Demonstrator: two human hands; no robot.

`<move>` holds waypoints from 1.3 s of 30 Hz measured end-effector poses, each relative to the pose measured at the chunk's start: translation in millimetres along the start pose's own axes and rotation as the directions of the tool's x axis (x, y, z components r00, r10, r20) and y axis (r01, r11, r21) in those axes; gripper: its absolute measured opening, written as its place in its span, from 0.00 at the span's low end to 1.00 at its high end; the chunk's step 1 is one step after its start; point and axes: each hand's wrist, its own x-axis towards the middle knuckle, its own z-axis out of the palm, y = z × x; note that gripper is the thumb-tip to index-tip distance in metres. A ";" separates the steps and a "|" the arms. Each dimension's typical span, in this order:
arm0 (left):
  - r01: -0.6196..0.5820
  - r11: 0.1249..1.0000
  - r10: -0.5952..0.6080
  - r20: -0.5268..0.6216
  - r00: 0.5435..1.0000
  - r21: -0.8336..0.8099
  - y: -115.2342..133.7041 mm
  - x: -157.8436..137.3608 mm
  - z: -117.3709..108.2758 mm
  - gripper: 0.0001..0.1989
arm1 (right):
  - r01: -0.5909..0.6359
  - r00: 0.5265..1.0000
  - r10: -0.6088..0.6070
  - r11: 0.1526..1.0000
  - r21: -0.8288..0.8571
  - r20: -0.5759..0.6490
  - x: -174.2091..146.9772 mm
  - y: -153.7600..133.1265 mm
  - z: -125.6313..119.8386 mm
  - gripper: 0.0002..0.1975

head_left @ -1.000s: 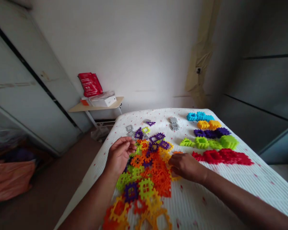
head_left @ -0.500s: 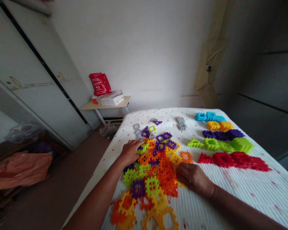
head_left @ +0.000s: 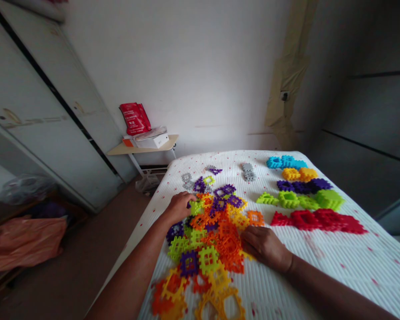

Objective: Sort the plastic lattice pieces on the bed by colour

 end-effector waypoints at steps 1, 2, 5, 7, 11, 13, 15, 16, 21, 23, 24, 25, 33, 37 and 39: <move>0.000 1.000 0.000 -0.016 1.000 -0.018 -0.4 0.0 -0.8 0.21 | 0.002 1.000 -0.002 1.000 0.001 -0.001 -0.3 0.4 0.9 0.11; -0.001 0.999 0.000 -0.031 1.000 -0.038 -0.6 0.2 -1.6 0.19 | 0.003 1.000 -0.003 1.000 0.002 -0.002 -0.7 0.7 1.8 0.11; -0.003 0.994 -0.004 -0.063 0.998 -0.109 -0.1 1.3 -4.8 0.13 | 0.000 1.000 0.000 1.000 0.003 -0.014 -2.1 1.7 4.0 0.11; -0.003 0.985 -0.009 -0.072 0.997 -0.170 1.6 1.6 -7.9 0.09 | 0.007 0.999 -0.006 1.000 0.004 -0.032 -2.9 2.0 4.9 0.11; 0.000 0.943 -0.027 -0.074 0.997 -0.332 7.4 0.6 -14.5 0.06 | 0.025 0.998 -0.025 1.000 0.005 -0.060 -3.6 1.8 6.0 0.12; 0.009 0.905 -0.046 -0.077 0.996 -0.425 10.5 0.0 -16.1 0.05 | 0.029 0.998 -0.029 1.000 0.003 -0.062 -3.4 1.6 6.2 0.12; 0.029 0.852 -0.082 -0.079 0.993 -0.523 13.3 0.0 -15.3 0.07 | 0.030 0.998 -0.030 1.000 0.005 -0.063 -2.9 1.6 6.1 0.12; 0.041 0.820 -0.104 -0.078 0.992 -0.572 14.8 0.2 -14.0 0.08 | 0.029 0.997 -0.029 1.000 0.008 -0.066 -2.5 1.6 5.9 0.12; 0.054 0.651 -0.173 -0.078 0.982 -0.757 24.9 3.5 -5.3 0.11 | 0.027 0.995 -0.025 0.999 0.018 -0.092 -1.0 0.9 4.3 0.12; 0.044 0.605 -0.198 -0.096 0.976 -0.795 30.4 5.3 -3.6 0.11 | 0.023 0.996 -0.021 1.000 0.021 -0.086 -0.9 0.5 4.3 0.12; 0.041 0.589 -0.213 -0.106 0.971 -0.807 33.4 6.1 -3.4 0.12 | 0.022 0.996 -0.020 0.999 0.025 -0.084 -0.8 0.5 4.6 0.11; 0.039 0.577 -0.228 -0.115 0.967 -0.816 36.5 6.5 -3.7 0.12 | 0.023 0.996 -0.020 0.999 0.034 -0.086 -0.6 0.9 4.8 0.11; 0.068 0.556 -0.212 -0.062 0.975 -0.829 78.5 -2.8 -13.6 0.15 | 0.022 0.937 0.018 0.994 0.109 -0.350 14.5 1.8 -27.3 0.08; 0.116 0.472 -0.169 0.040 0.985 -0.874 106.1 -5.0 -15.6 0.26 | 0.034 0.918 -0.043 0.999 -0.031 -0.395 28.3 -11.0 -58.4 0.13; 0.163 0.418 -0.168 0.101 0.981 -0.894 117.8 -3.6 -12.9 0.33 | 0.013 0.936 -0.056 0.992 -0.127 -0.347 33.7 -16.0 -66.7 0.16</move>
